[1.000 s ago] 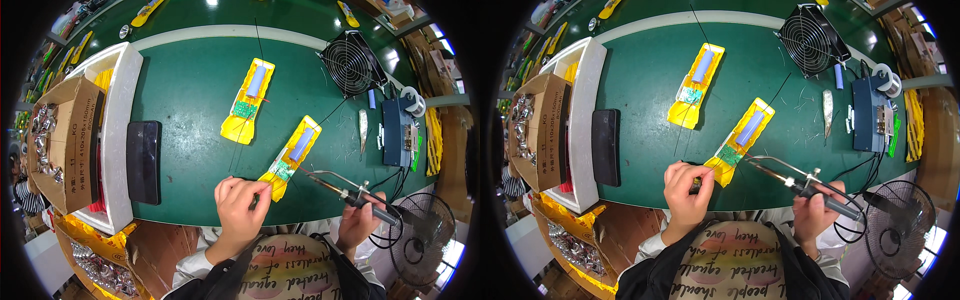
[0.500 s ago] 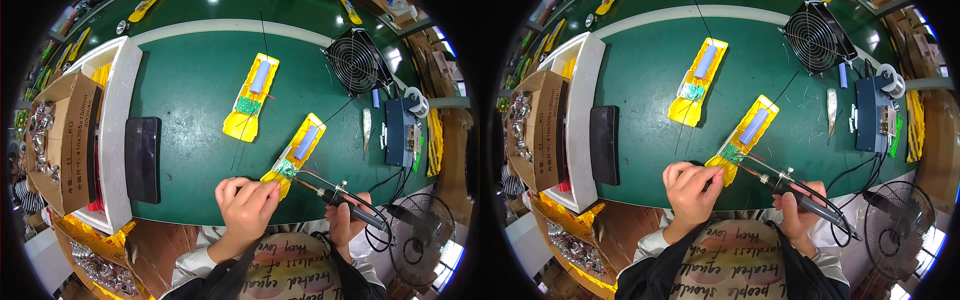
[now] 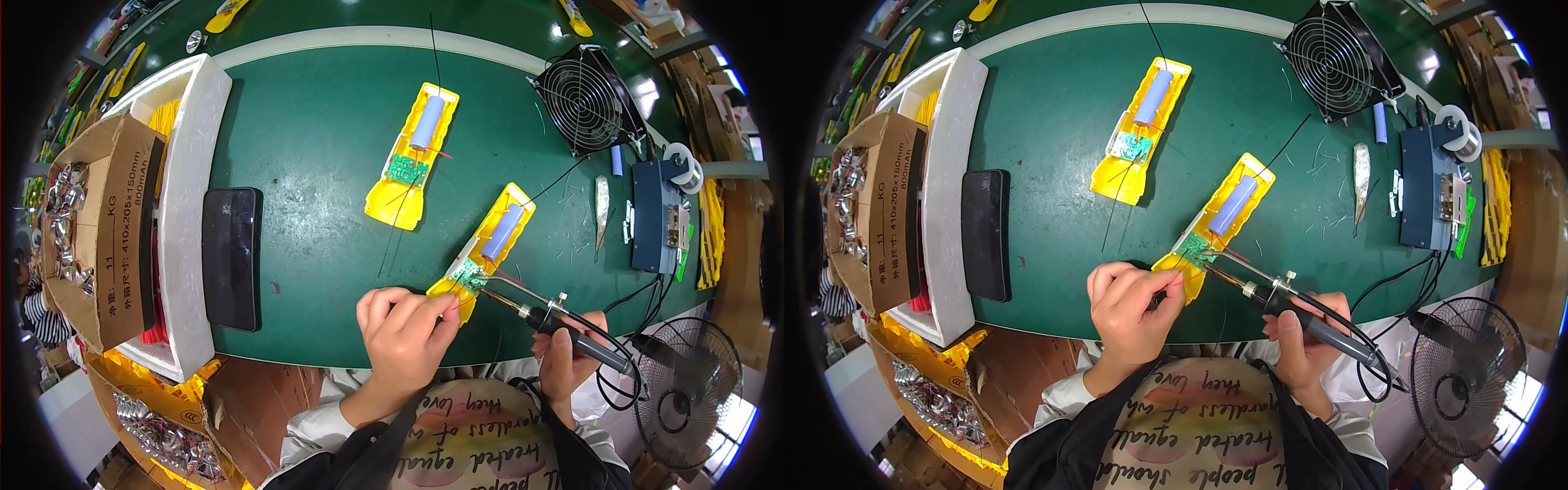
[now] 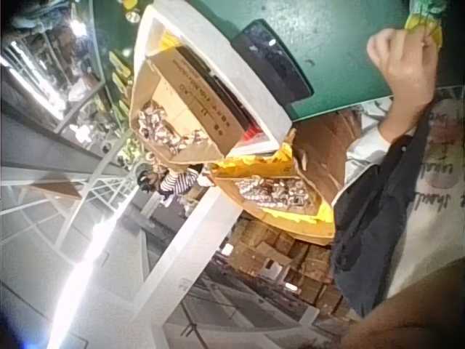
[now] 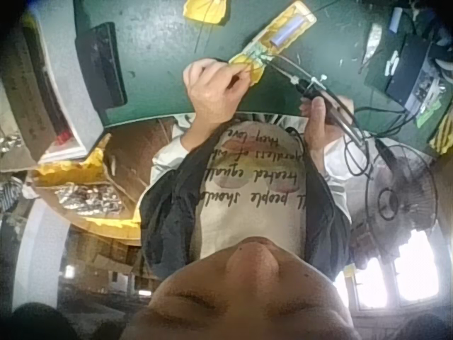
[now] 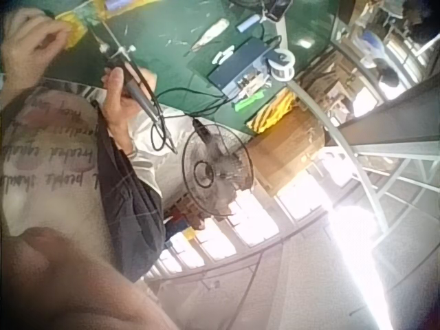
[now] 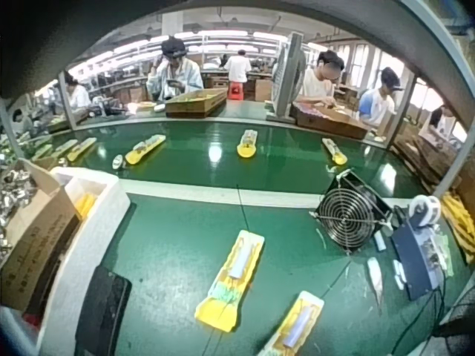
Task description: The person takes flashlight assemblies from a conveyor belt, solders wires to their circuit boards using a soldering iron, and places the assembled flashlights back onto the conveyor belt.
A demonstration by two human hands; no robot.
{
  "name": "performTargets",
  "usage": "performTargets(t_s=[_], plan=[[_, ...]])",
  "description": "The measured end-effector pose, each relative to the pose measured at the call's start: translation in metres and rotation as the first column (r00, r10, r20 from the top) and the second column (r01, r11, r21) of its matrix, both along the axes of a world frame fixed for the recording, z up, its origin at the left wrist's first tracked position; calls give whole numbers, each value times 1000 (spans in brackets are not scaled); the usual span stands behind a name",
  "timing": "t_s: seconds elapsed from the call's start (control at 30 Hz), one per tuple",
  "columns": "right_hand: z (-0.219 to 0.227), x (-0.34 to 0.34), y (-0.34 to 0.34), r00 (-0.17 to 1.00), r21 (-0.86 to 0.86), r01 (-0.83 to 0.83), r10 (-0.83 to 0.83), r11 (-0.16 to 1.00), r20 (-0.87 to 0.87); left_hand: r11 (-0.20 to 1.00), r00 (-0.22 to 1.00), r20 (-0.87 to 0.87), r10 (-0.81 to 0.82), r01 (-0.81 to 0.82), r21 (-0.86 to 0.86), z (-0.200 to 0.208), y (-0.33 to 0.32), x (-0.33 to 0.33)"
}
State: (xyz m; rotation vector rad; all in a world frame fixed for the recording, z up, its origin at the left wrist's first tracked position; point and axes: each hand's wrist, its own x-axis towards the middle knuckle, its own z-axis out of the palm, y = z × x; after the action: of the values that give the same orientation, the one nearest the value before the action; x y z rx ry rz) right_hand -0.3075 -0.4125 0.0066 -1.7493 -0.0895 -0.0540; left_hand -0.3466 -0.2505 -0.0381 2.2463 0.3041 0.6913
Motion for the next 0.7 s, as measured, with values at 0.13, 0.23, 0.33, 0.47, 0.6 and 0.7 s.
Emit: performTargets(t_s=[0.13, 0.23, 0.33, 0.47, 0.6, 0.7], plan=[[0, 0, 0, 1000, 8, -3, 3, 1000, 10, 1000, 1000, -3, -1, 1, -8, 1, 0, 0], [0, 0, -1, 1000, 8, -8, 8, 1000, 17, 1000, 1000, 1, -7, 7, -26, 0, -1, 1], [1, -1, -3, 1000, 40, -26, 26, 999, -8, 1000, 1000, 8, -2, 2, -28, -1, -1, 1], [1, 0, -6, 999, 82, -40, 42, 996, -27, 1000, 1000, 14, -2, 2, -31, -1, -1, 1], [-1, 0, -4, 998, 3, -56, 56, 998, 6, 999, 1000, 14, 8, -8, -33, -1, 0, 0], [3, 0, -5, 998, 67, -44, 46, 997, -33, 999, 1000, 18, 4, -3, -37, -1, -1, 2]])
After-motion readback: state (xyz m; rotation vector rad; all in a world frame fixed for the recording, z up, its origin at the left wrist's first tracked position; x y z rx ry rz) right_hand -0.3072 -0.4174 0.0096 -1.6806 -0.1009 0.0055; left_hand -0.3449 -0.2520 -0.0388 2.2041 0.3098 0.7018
